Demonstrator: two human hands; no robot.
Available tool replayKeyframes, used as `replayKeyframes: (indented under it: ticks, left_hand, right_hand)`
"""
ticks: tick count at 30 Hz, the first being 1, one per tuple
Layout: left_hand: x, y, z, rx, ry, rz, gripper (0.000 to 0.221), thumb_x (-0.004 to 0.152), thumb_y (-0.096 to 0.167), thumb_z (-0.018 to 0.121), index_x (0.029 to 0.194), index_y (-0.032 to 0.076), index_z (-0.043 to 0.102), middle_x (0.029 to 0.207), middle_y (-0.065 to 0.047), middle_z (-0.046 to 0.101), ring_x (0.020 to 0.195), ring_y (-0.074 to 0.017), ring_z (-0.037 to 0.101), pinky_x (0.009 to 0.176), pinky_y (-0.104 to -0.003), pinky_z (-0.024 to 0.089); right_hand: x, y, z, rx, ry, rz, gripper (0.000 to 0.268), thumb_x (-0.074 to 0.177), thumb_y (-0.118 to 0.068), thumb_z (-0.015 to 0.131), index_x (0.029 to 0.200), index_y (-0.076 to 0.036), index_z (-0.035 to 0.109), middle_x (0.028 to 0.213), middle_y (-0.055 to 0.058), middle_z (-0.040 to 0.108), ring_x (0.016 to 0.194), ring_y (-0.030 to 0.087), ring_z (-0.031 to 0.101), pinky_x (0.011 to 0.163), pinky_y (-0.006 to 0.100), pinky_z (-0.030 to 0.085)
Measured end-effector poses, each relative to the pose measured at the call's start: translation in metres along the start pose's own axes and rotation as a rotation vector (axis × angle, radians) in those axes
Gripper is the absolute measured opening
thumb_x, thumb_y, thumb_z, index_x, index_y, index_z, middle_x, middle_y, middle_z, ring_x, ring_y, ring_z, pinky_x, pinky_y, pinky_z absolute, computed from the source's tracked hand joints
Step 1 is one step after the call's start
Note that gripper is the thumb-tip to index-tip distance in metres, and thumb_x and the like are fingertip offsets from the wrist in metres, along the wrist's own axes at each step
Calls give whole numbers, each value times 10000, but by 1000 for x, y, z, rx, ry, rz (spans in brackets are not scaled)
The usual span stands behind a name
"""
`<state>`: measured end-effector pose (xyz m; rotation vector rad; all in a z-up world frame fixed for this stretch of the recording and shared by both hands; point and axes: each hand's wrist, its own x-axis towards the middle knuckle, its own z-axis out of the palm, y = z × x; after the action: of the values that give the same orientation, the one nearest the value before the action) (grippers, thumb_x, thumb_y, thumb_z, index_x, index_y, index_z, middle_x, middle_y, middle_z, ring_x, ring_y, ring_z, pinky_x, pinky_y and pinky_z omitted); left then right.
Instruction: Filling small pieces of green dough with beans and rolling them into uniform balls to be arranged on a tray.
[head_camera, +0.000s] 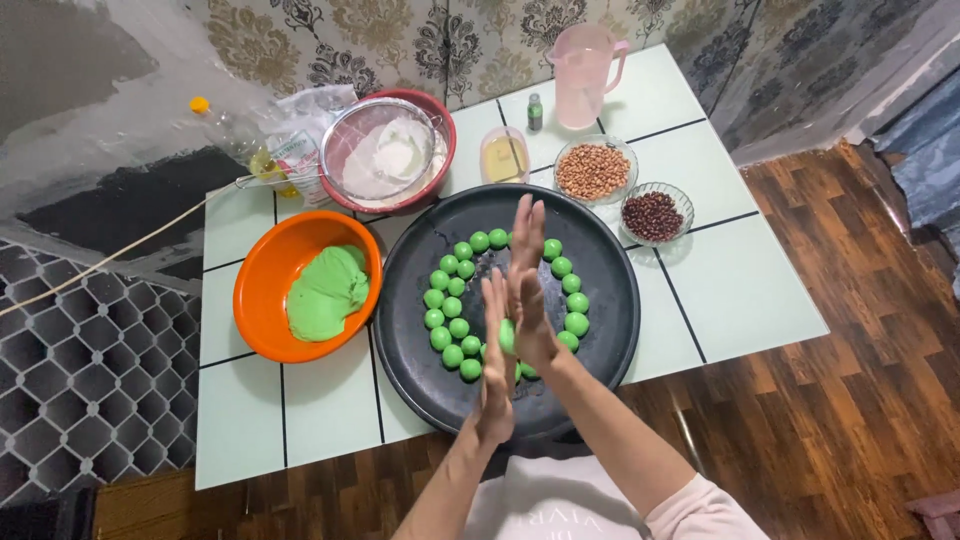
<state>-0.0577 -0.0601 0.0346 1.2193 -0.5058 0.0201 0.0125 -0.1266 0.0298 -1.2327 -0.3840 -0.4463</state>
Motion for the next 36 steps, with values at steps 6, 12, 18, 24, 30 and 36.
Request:
replayKeyframes:
  ticks: [6,12,18,24,30,36]
  left_hand:
    - [39,14,-23,16,124,65,1136,835,913,64,1639,126,-94,1727,-81,-111,1589,-278,-119,1251,-529,-100]
    - [14,-6,-10,146,72,-17,1008,961,817,183,1633,86,1,1724,-113,-30,1594,-268,-46,1265,-508,-27]
    - [-18,3,22,288,-139,-133,1066,971,866,149,1605,22,-1,1708,-184,-97,1599,-329,-88,1282,-553,-22]
    - [39,12,-24,124,129,-84,777,1057,607,208,1611,159,-101,1711,-66,-183,1590,-224,-165,1296,-433,-66]
    - [-10,9,26,186,21,-134,1111,920,927,217,1611,83,8,1722,-128,-77,1606,-296,-59,1260,-606,-38]
    - [14,-10,7,211,103,-31,1096,921,927,249,1623,104,75,1716,-87,-149,1603,-334,-97,1261,-623,-23]
  right_hand:
    - [-50,12,4,-322,-299,-41,908,1005,-700,101,1598,-77,-188,1687,239,-151,1501,442,-257,1211,607,-96]
    - [-41,-29,15,-91,111,74,757,1048,-501,171,1620,-68,-71,1716,162,-30,1569,361,-32,1268,525,-52]
    - [-17,15,-36,-2,197,6,663,1122,-495,246,1634,-140,20,1736,65,-74,1618,221,-90,1337,470,-58]
    - [-101,-30,24,49,-167,-54,707,1161,-545,313,1650,-146,-4,1724,166,-112,1621,320,-150,1322,545,-93]
    - [-23,-12,-7,25,155,208,848,1016,-672,266,1605,-160,-65,1711,76,-170,1586,249,-137,1276,524,-61]
    - [-47,-15,-4,75,-60,201,794,1058,-656,191,1599,-162,-114,1709,122,-107,1596,259,-101,1283,458,-58]
